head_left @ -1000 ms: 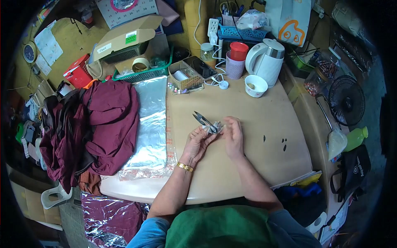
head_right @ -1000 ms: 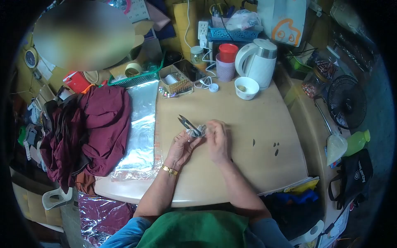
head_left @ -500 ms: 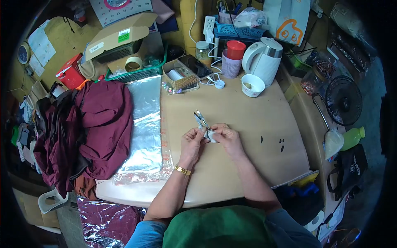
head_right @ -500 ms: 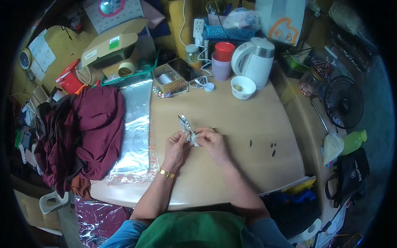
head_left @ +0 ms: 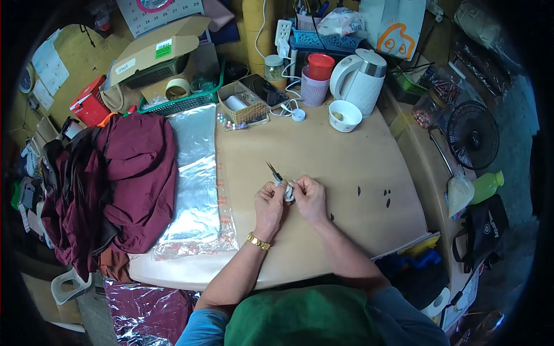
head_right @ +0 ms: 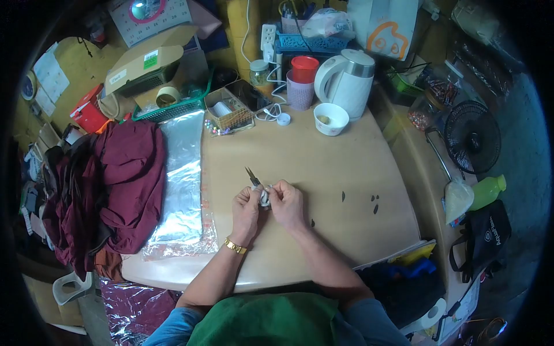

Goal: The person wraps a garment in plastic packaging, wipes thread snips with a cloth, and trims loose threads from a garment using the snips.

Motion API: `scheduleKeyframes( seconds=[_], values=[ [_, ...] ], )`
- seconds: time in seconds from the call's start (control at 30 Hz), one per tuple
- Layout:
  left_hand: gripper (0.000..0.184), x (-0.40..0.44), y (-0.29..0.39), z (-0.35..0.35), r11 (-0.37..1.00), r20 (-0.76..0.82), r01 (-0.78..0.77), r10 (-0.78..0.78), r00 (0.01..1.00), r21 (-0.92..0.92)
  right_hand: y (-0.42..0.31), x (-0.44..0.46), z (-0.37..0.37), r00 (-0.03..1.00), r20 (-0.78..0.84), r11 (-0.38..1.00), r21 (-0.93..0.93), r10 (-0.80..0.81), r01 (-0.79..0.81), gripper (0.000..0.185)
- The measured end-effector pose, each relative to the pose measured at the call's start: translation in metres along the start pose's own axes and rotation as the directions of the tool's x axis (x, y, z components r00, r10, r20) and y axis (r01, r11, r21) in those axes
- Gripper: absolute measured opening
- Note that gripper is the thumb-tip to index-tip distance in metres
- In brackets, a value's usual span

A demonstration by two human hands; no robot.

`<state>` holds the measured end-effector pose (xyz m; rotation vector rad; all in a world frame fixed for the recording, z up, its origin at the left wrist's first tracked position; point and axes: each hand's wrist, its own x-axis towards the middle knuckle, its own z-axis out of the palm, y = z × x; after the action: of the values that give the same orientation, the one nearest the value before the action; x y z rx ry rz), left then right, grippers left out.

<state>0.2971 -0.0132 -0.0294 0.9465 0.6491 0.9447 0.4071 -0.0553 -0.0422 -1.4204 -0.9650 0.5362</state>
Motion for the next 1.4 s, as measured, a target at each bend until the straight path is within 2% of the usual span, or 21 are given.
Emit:
scheduleKeyframes(
  seconds=[0.1, 0.23, 0.33, 0.4, 0.43, 0.5, 0.53, 0.6, 0.63, 0.7, 0.83, 0.87, 0.9, 0.93, 0.97, 1.03, 1.07, 1.2, 1.3, 1.37, 1.4],
  values=[
    [0.023, 0.001, 0.003, -0.004, 0.998, 0.009, 0.046, -0.046, 0.999, -0.031, -0.011, -0.005, 0.0, 0.998, 0.002, 0.991, -0.117, -0.069, 0.069, 0.016],
    [0.022, 0.004, 0.013, -0.005, 0.991, 0.014, 0.125, -0.125, 0.992, -0.05, -0.004, -0.006, -0.004, 0.987, 0.04, 0.98, -0.116, -0.156, 0.16, 0.012],
    [0.022, 0.013, 0.008, -0.016, 0.986, 0.007, 0.138, -0.138, 0.99, -0.089, -0.008, -0.001, -0.013, 0.992, 0.074, 0.995, 0.029, -0.102, 0.1, 0.009],
    [0.023, 0.017, 0.009, -0.029, 0.973, 0.038, 0.161, -0.156, 0.987, -0.165, -0.016, 0.003, -0.025, 0.973, 0.183, 0.976, 0.14, 0.139, -0.166, 0.01],
    [0.023, 0.014, 0.019, -0.025, 0.973, 0.04, 0.162, -0.157, 0.987, -0.165, -0.015, 0.005, -0.029, 0.974, 0.181, 0.976, 0.14, 0.139, -0.166, 0.01],
    [0.023, 0.009, 0.037, -0.02, 0.95, 0.018, 0.224, -0.225, 0.974, -0.216, -0.015, 0.008, -0.035, 0.941, 0.144, 0.873, 0.352, 0.305, -0.337, 0.013],
    [0.021, 0.012, 0.03, -0.028, 0.957, 0.079, 0.221, -0.21, 0.975, -0.189, -0.015, 0.009, -0.036, 0.942, 0.141, 0.874, 0.352, 0.305, -0.336, 0.013],
    [0.02, 0.012, 0.03, -0.029, 0.961, 0.12, 0.232, -0.216, 0.969, -0.151, -0.016, 0.01, -0.037, 0.941, 0.224, 0.767, 0.546, 0.253, -0.336, 0.014],
    [0.018, 0.011, 0.031, -0.028, 0.964, 0.156, 0.238, -0.22, 0.963, -0.114, -0.017, 0.01, -0.038, 0.942, 0.222, 0.768, 0.546, 0.253, -0.335, 0.014],
    [0.017, 0.007, 0.039, -0.023, 0.961, 0.178, 0.242, -0.217, 0.96, -0.133, -0.017, 0.011, -0.039, 0.943, 0.185, 0.707, 0.625, 0.276, -0.33, 0.012],
    [0.015, 0.004, 0.038, -0.019, 0.955, 0.27, 0.258, -0.212, 0.939, -0.144, -0.013, 0.011, -0.037, 0.968, 0.078, 0.724, 0.65, 0.238, -0.231, 0.012],
    [0.015, 0.004, 0.034, -0.018, 0.956, 0.27, 0.255, -0.21, 0.94, -0.144, -0.009, 0.007, -0.03, 0.989, 0.067, 0.83, 0.538, 0.134, -0.149, 0.009],
    [0.014, 0.002, 0.028, -0.016, 0.975, 0.328, 0.224, -0.212, 0.921, -0.001, -0.012, 0.004, -0.022, 0.997, 0.07, 0.909, 0.414, 0.029, -0.055, 0.006],
    [0.014, 0.0, 0.024, -0.013, 0.973, 0.384, 0.181, -0.223, 0.896, 0.141, -0.02, -0.002, -0.015, 0.987, 0.145, 0.837, 0.53, 0.066, -0.134, 0.003],
    [0.014, -0.004, 0.02, -0.012, 0.973, 0.386, 0.182, -0.223, 0.895, 0.143, -0.018, -0.003, -0.014, 0.988, 0.143, 0.837, 0.531, 0.066, -0.132, 0.003],
    [0.016, -0.008, 0.02, -0.006, 0.96, 0.419, 0.135, -0.23, 0.878, 0.244, -0.021, -0.001, -0.014, 0.998, 0.018, 0.922, 0.381, 0.062, -0.064, 0.007],
    [0.018, -0.011, 0.023, -0.003, 0.944, 0.418, 0.148, -0.267, 0.868, 0.296, -0.024, -0.003, -0.018, 0.99, 0.001, 0.917, 0.375, 0.144, -0.134, 0.009],
    [0.021, -0.012, 0.013, -0.009, 0.939, 0.483, 0.212, -0.322, 0.814, 0.269, -0.007, 0.003, -0.019, 0.985, -0.163, 0.951, 0.311, 0.057, -0.003, 0.009],
    [0.023, -0.016, 0.012, -0.005, 0.931, 0.565, 0.269, -0.364, 0.741, 0.248, -0.003, 0.009, -0.028, 0.97, -0.197, 0.908, 0.415, 0.142, -0.048, 0.008],
    [0.023, -0.018, 0.017, -0.001, 0.924, 0.58, 0.379, -0.336, 0.742, 0.051, -0.006, 0.012, -0.03, 0.932, -0.222, 0.733, 0.677, 0.287, -0.065, 0.006],
    [0.023, -0.017, 0.017, -0.002, 0.924, 0.582, 0.38, -0.337, 0.74, 0.051, -0.006, 0.015, -0.036, 0.931, -0.224, 0.734, 0.676, 0.287, -0.063, 0.006]
  ],
)
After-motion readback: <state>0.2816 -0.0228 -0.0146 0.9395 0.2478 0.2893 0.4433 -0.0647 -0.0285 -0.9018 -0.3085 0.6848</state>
